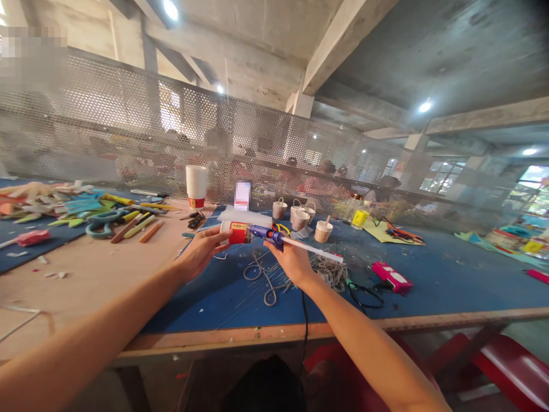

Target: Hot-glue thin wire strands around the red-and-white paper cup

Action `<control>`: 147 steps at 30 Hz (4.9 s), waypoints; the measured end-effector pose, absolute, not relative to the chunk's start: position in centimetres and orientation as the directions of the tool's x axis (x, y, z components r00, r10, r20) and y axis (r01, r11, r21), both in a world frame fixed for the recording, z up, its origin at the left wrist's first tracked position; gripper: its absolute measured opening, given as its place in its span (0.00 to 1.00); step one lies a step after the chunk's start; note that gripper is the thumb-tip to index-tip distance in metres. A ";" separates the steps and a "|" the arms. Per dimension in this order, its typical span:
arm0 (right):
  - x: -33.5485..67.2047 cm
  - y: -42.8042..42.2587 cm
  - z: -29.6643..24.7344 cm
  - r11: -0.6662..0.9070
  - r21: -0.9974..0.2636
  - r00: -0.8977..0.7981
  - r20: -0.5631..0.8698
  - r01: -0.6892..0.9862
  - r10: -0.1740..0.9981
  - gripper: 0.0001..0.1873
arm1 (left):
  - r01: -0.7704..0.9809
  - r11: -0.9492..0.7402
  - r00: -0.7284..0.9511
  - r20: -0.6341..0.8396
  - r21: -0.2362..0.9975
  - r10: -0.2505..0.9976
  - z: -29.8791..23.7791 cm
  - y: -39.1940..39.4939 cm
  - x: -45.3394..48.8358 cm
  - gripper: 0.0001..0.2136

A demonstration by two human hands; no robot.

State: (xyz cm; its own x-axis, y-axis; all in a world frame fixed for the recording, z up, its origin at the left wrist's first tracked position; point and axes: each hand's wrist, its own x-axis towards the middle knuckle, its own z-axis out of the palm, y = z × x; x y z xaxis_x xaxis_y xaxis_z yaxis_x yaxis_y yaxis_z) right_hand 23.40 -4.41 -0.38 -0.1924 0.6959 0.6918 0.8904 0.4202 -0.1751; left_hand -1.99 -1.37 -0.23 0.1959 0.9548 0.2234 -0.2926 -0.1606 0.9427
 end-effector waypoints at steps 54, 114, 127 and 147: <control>28.1 -0.7 -0.8 -0.110 -0.549 0.249 0.186 0.828 0.950 0.25 | -0.370 -0.131 0.201 0.217 0.920 0.955 0.0 -0.9 -2.1 0.19; 20.0 -3.2 2.2 0.689 -0.499 -0.158 0.739 0.525 0.655 0.07 | -0.204 -0.173 0.300 0.230 0.964 0.926 0.5 -2.9 -0.7 0.14; 20.1 -3.1 2.2 0.664 -0.502 -0.147 0.726 0.554 0.672 0.08 | -0.201 -0.179 0.300 0.234 0.963 0.925 0.6 -3.0 -0.6 0.15; 20.1 -3.0 2.2 0.630 -0.553 -0.121 0.691 0.545 0.712 0.08 | -0.227 -0.169 0.299 0.233 0.959 0.925 0.7 -3.4 -0.7 0.18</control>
State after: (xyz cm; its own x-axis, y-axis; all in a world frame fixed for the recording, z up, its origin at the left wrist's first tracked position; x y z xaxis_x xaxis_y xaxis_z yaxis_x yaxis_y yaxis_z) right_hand 20.12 -3.05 2.24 -0.1213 0.7124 0.6912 0.5453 0.6297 -0.5533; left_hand -0.66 -3.35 0.70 0.2992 0.9252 0.2333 -0.2268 -0.1686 0.9592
